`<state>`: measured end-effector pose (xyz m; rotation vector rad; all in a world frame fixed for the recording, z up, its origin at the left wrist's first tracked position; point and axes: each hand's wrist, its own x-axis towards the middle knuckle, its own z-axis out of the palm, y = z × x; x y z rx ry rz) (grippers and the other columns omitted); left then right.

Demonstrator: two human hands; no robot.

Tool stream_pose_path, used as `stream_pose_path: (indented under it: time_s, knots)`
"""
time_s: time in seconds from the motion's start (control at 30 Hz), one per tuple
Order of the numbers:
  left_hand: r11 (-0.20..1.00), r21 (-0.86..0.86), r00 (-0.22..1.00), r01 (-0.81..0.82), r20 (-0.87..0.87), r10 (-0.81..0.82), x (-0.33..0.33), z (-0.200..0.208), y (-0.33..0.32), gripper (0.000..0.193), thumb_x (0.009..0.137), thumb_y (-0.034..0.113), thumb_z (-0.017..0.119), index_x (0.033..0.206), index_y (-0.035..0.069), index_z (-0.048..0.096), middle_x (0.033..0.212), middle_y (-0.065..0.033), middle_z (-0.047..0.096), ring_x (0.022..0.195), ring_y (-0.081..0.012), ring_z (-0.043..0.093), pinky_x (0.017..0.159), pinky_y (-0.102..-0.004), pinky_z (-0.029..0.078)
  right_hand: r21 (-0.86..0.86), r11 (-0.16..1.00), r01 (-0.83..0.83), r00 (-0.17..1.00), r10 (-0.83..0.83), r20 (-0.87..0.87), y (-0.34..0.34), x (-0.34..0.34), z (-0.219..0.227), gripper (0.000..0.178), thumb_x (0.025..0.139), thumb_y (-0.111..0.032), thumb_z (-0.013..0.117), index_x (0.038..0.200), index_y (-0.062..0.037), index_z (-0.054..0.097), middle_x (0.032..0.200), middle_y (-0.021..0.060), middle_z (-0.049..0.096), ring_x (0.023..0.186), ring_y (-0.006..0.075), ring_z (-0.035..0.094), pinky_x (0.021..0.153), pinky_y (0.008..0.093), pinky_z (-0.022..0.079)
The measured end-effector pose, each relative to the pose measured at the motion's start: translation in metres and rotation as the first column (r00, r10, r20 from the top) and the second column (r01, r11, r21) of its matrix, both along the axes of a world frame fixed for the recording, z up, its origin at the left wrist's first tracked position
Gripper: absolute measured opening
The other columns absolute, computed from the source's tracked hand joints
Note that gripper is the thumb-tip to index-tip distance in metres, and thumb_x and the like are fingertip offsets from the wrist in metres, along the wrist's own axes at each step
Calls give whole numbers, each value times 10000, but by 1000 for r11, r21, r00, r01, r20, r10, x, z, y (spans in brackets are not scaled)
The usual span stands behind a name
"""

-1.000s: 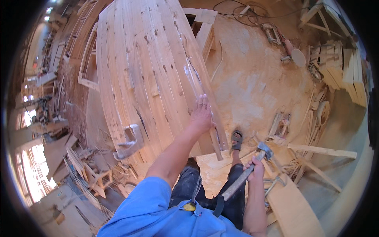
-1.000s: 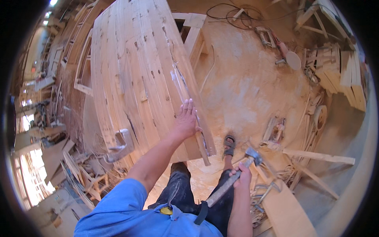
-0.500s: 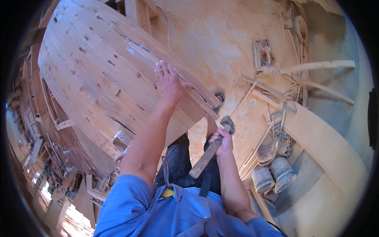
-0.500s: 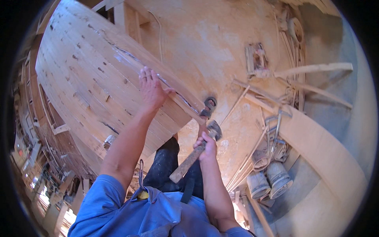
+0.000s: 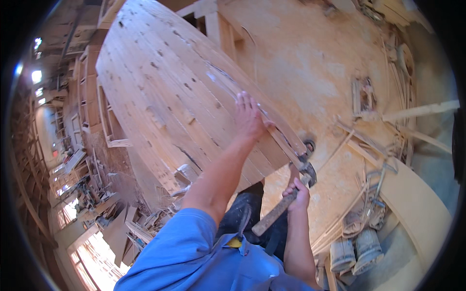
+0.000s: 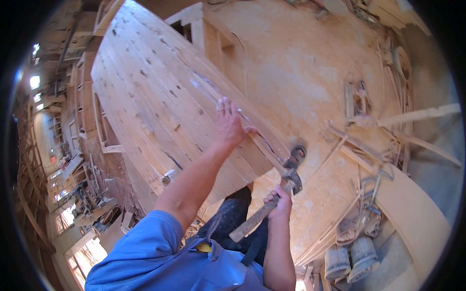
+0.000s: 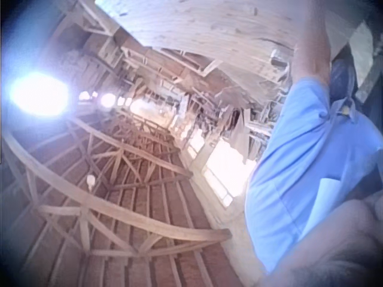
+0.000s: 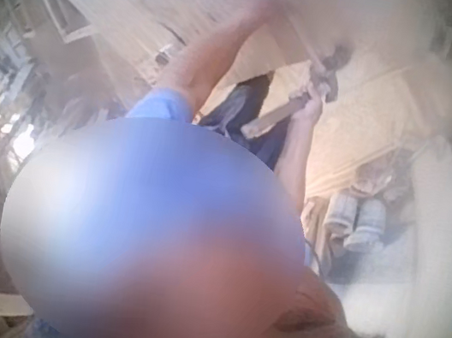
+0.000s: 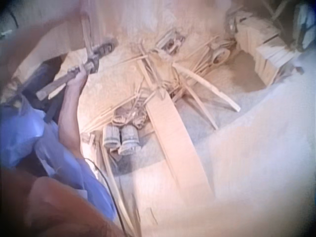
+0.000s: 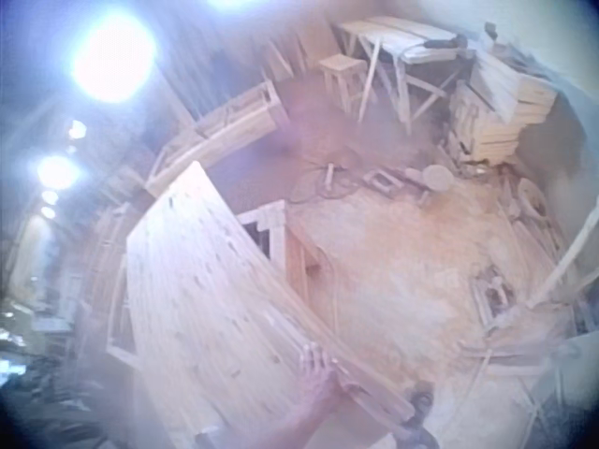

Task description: The person applies glue to a wooden plank using a putty knife and a small container. They then use a hammer to tap the plank and a nail gun to secure it to a larger wooden structure.

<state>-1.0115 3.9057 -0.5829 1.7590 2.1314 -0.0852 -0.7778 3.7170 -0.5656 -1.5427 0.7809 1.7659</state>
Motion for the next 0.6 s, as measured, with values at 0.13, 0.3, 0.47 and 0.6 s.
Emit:
stream_pose_path:
  time_s: [0.13, 0.3, 0.47, 0.6]
  knots:
    - [999, 20, 998, -35, 47, 34, 1, -1, 0, 1177, 635, 496, 903, 1457, -130, 339, 1577, -339, 273, 1507, -467, 198, 1253, -492, 158, -42, 997, 67, 998, -66, 12, 0, -8, 4, 165, 932, -174, 646, 838, -146, 514, 672, 1, 503, 545, 168, 501, 521, 345, 433]
    - [998, 38, 998, -42, 51, 40, -8, 1, -3, 1177, 622, 472, 917, 1460, -119, 340, 1585, -319, 273, 1508, -459, 206, 1251, -504, 159, 17, 999, -37, 999, 36, 26, -1, -6, 6, 152, 930, -180, 652, 851, -140, 529, 691, 6, 504, 558, 163, 496, 535, 328, 435]
    - [997, 54, 999, -49, -10, 49, -31, 4, 8, 1186, 609, 489, 924, 1455, -112, 350, 1587, -300, 288, 1517, -439, 196, 1254, -512, 134, -20, 999, 49, 998, -48, 40, -12, 11, -7, 155, 922, -193, 677, 875, -150, 536, 670, -14, 532, 540, 149, 518, 515, 333, 456]
    - [998, -37, 997, -49, -63, 47, -72, 13, 52, 1241, 612, 548, 906, 1476, -128, 325, 1596, -302, 275, 1528, -433, 169, 1259, -508, 111, -7, 1000, -19, 1000, 19, -8, -7, -1, -6, 157, 932, -194, 663, 880, -158, 519, 672, -7, 538, 537, 154, 524, 520, 337, 468]
